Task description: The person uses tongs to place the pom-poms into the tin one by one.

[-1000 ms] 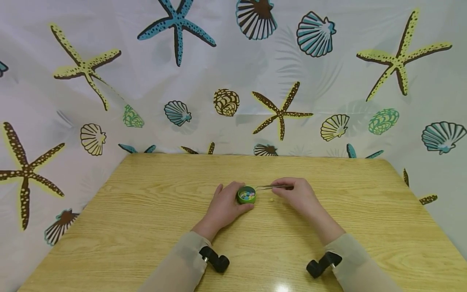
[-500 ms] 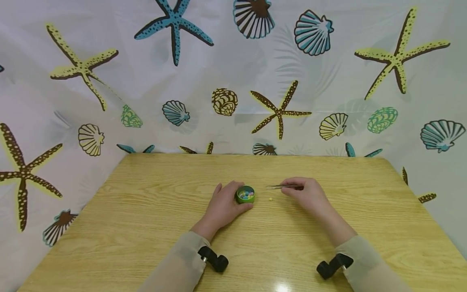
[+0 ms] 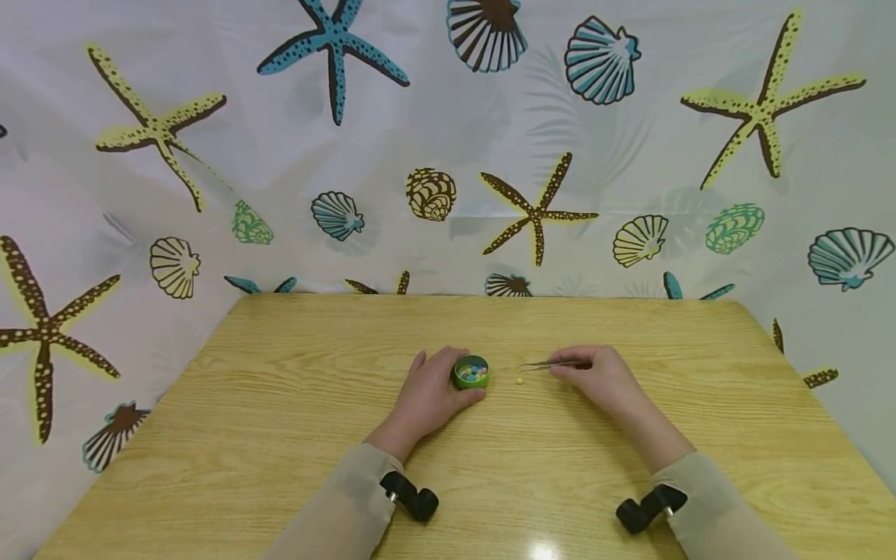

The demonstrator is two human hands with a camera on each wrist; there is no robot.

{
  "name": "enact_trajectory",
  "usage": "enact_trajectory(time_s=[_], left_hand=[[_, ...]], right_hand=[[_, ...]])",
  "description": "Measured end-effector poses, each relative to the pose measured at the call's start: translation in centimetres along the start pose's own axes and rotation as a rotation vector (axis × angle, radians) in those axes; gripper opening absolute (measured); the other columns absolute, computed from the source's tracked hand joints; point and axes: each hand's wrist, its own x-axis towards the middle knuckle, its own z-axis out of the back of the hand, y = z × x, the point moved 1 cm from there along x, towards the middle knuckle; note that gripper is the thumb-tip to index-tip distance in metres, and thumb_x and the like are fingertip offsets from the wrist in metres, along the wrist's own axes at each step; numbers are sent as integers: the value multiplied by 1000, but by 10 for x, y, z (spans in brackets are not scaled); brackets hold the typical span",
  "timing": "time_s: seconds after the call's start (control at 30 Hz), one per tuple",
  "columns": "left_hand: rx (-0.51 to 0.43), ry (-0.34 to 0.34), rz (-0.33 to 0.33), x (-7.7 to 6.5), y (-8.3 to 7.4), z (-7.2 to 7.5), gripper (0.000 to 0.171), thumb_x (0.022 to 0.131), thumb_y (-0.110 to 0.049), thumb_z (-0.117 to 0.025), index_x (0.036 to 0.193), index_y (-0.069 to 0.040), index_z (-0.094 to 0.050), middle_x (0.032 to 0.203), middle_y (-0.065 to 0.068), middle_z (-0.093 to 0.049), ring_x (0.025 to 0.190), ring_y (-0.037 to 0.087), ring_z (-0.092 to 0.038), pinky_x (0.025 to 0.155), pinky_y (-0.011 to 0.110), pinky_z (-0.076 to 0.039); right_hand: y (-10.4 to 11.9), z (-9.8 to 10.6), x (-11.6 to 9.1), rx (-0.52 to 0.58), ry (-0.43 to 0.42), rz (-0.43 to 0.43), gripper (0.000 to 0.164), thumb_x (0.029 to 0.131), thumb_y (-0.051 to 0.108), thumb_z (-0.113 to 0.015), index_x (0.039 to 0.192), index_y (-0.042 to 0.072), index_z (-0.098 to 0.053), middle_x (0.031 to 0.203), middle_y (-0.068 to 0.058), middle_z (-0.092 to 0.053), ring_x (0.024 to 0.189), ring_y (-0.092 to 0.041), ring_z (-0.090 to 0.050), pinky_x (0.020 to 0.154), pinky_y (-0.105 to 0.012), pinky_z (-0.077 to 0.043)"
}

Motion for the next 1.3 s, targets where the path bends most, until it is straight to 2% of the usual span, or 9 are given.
enact_trajectory(time_s=[0.2,0.33,0.83,1.3], left_hand=[[-1,-3,-4,0,1,-1,74,96,-37,-90,154,-3,-61,151,16,-65,141,34,-61,134,61,-17],[0,-5,-6,1,1,-2,73,96,-36,-91,154,-3,-61,150,16,-66,139,34,-62,134,62,-18],[-4,-8,-6,1,0,-1,73,96,-37,-91,153,-4,-61,149,14,-67,140,33,-62,134,61,-16],[-1,-5,-4,0,0,-1,73,96,-37,-91,154,-4,-61,151,15,-65,141,34,-61,134,61,-16]], right_hand=[[-4,3,-2,8,26,-8,23,106,20,-79,125,7,-83,117,-8,-76,92,-23,-60,75,-33,-51],[-4,3,-3,11,39,-10,24,106,20,-79,126,6,-83,116,-8,-76,92,-23,-60,74,-33,-51],[-7,1,-3,-37,52,1,24,105,21,-80,125,8,-84,122,-8,-78,105,-23,-68,86,-35,-54],[-7,0,-3,-53,45,9,21,105,18,-79,123,6,-84,116,-7,-78,102,-23,-67,86,-35,-54]])
